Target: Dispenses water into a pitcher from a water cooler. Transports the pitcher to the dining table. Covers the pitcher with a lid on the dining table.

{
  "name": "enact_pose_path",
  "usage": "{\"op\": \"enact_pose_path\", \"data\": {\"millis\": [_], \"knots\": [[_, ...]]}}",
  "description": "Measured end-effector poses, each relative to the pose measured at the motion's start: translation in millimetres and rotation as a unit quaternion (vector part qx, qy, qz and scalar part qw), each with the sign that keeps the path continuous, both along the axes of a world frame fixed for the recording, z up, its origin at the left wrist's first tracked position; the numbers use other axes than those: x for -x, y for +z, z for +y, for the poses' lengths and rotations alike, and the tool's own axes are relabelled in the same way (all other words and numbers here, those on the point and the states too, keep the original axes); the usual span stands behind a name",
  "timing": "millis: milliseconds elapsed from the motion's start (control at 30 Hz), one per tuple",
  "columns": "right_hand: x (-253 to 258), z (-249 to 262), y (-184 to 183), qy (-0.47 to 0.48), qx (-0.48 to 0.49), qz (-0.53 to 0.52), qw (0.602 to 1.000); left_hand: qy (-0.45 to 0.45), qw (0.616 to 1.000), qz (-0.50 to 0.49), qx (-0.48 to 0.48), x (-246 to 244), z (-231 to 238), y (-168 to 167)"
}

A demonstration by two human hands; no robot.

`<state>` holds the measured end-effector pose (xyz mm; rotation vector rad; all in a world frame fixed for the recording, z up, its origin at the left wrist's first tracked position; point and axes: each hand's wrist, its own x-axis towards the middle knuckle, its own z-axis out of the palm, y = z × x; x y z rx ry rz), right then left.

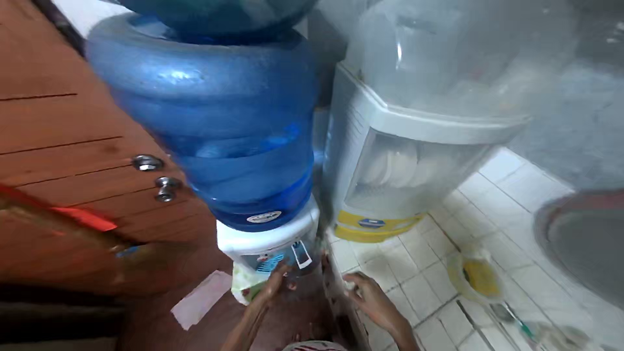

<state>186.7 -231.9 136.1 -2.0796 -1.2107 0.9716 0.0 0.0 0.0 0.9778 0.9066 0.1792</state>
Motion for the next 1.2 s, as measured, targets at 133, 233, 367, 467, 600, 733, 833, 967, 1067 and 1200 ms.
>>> {"op": "enact_pose_path", "data": {"millis": [133,233,367,467,600,733,833,967,1067,1200], "knots": [[-7.9,-28.5,-45.5,-0.033,0.042,0.051,0.997,0.010,1.000,0.015,-0.007,0.2,-0.4,-2.4],[-9.1,-18.7,-49.5,-0.034,0.036,0.036,0.998,0.020,1.000,0.006,0.003,-0.2,-3.0,-0.7],[-5.0,9.3,-48.4,-0.005,0.005,-0.010,1.000,0.037,0.999,0.001,0.012,-1.2,-8.4,3.9],[-1.3,29.4,-42.3,0.019,-0.017,-0.023,0.999,0.039,0.999,-0.006,0.012,-2.9,-9.5,3.2],[-0.2,42.1,-41.6,0.037,-0.020,-0.028,0.999,0.041,0.999,-0.007,0.012,-0.4,-12.2,1.2],[-2.3,46.7,-47.8,0.033,-0.030,-0.032,0.998,0.043,0.999,-0.005,0.001,-0.2,-15.1,1.7],[1.1,54.7,-49.3,0.023,-0.031,0.010,0.999,0.048,0.999,-0.008,-0.004,0.4,-16.7,-0.6],[18.6,74.8,-56.5,-0.063,-0.062,0.209,0.974,0.041,0.999,-0.005,-0.015,2.6,-15.1,-5.8],[28.5,88.1,-56.3,-0.144,-0.094,0.433,0.885,0.038,0.999,-0.003,-0.025,2.9,-15.2,-6.0],[24.6,94.9,-48.3,-0.192,-0.087,0.521,0.827,0.049,0.999,-0.005,-0.023,3.5,-17.8,-3.8]]}}
